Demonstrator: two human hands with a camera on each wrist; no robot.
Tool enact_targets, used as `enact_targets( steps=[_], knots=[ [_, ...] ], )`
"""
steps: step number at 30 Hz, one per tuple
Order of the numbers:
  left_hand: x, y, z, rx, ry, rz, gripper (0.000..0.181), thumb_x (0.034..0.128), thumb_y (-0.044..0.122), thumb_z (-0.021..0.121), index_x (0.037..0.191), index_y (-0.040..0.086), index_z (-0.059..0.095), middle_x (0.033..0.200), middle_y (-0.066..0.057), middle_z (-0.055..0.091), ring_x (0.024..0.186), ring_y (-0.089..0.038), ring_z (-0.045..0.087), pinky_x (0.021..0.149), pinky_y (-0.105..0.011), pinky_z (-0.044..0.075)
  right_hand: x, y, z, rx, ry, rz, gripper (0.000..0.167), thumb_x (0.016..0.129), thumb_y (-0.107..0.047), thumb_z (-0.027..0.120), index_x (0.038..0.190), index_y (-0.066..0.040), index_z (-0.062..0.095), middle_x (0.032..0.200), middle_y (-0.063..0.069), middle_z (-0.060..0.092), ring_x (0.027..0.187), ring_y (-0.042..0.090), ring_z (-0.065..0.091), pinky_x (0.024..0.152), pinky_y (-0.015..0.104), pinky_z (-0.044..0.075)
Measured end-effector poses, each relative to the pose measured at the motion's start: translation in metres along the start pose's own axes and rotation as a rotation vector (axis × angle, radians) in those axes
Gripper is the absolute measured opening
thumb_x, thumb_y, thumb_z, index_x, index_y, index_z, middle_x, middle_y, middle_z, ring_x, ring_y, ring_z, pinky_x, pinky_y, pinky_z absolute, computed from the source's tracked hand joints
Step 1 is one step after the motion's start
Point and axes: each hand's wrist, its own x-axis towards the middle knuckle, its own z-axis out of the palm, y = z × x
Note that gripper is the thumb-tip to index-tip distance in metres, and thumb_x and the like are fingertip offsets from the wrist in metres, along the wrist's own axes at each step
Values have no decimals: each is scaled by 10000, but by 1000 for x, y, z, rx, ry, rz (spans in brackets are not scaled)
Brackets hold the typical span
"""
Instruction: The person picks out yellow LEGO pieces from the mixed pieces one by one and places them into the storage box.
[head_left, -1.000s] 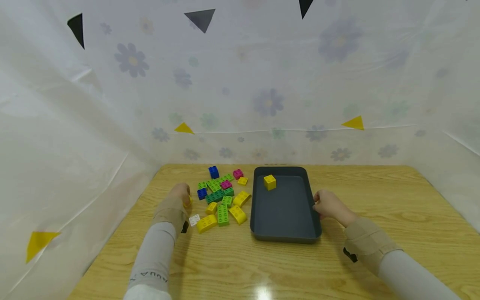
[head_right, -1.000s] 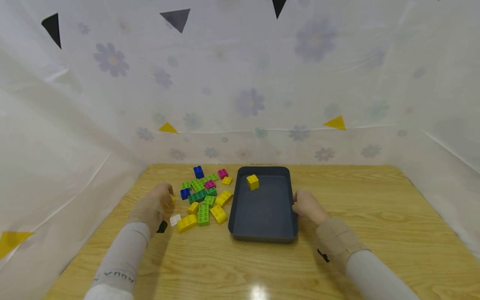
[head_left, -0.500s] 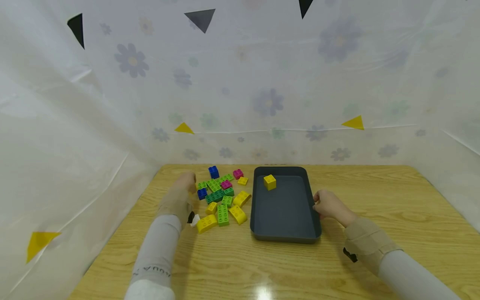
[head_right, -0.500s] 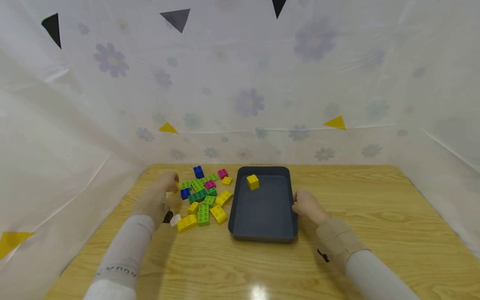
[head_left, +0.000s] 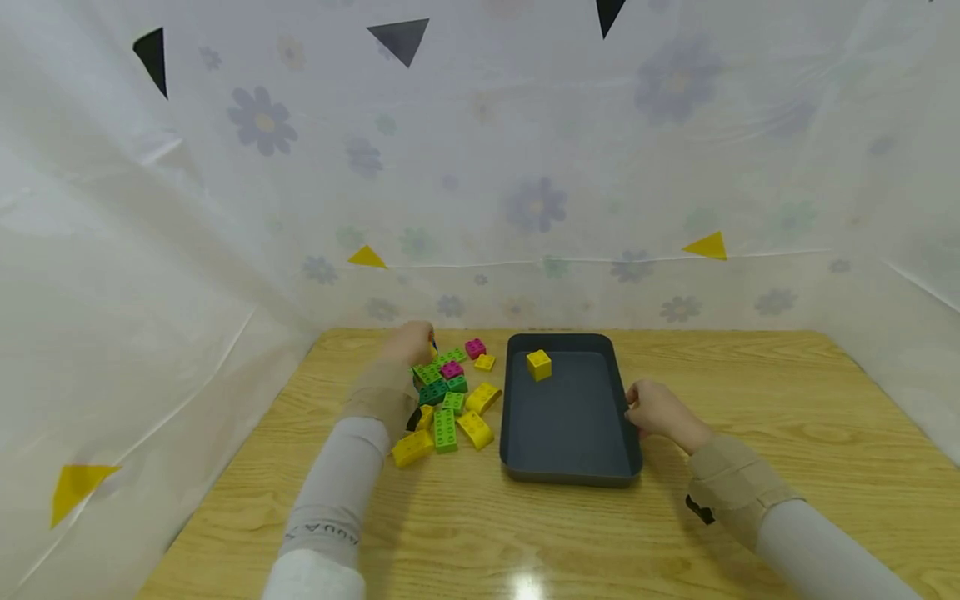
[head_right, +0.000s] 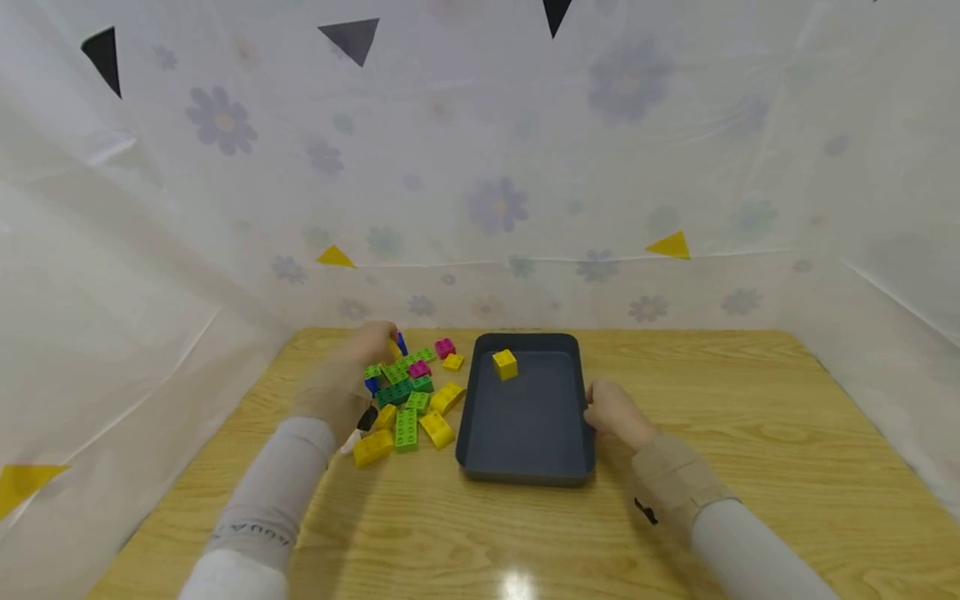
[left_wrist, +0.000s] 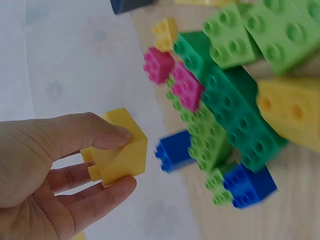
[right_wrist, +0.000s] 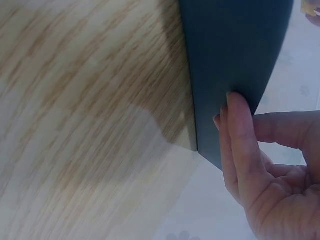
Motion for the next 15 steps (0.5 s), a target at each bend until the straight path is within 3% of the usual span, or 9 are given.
enact_targets(
  steps=[6,10,15],
  knots=[
    [5,33,-1,10,11,92,305,831,-1,621,1129,7,561,1151,-141,561,1012,-273,538,797,-353,493,-2,-1,-1,-13,7,-8,282,854,67,499,1077,225,432,852,277,546,574,196,591,568,345,533],
    [5,55,-3,21,15,140,302,813,11,652,1103,-2,569,1106,-136,579,976,-265,548,802,-340,494,-4,-4,-1,-13,7,-11,281,855,71,496,1076,231,431,855,288,545,588,215,603,577,356,535],
    [12,76,4,21,22,197,313,807,-3,652,1112,2,581,1101,-131,587,918,-239,558,774,-318,503,-6,-7,-2,-8,9,-11,273,851,79,495,1066,235,433,893,329,535,601,229,612,579,361,537]
  ],
)
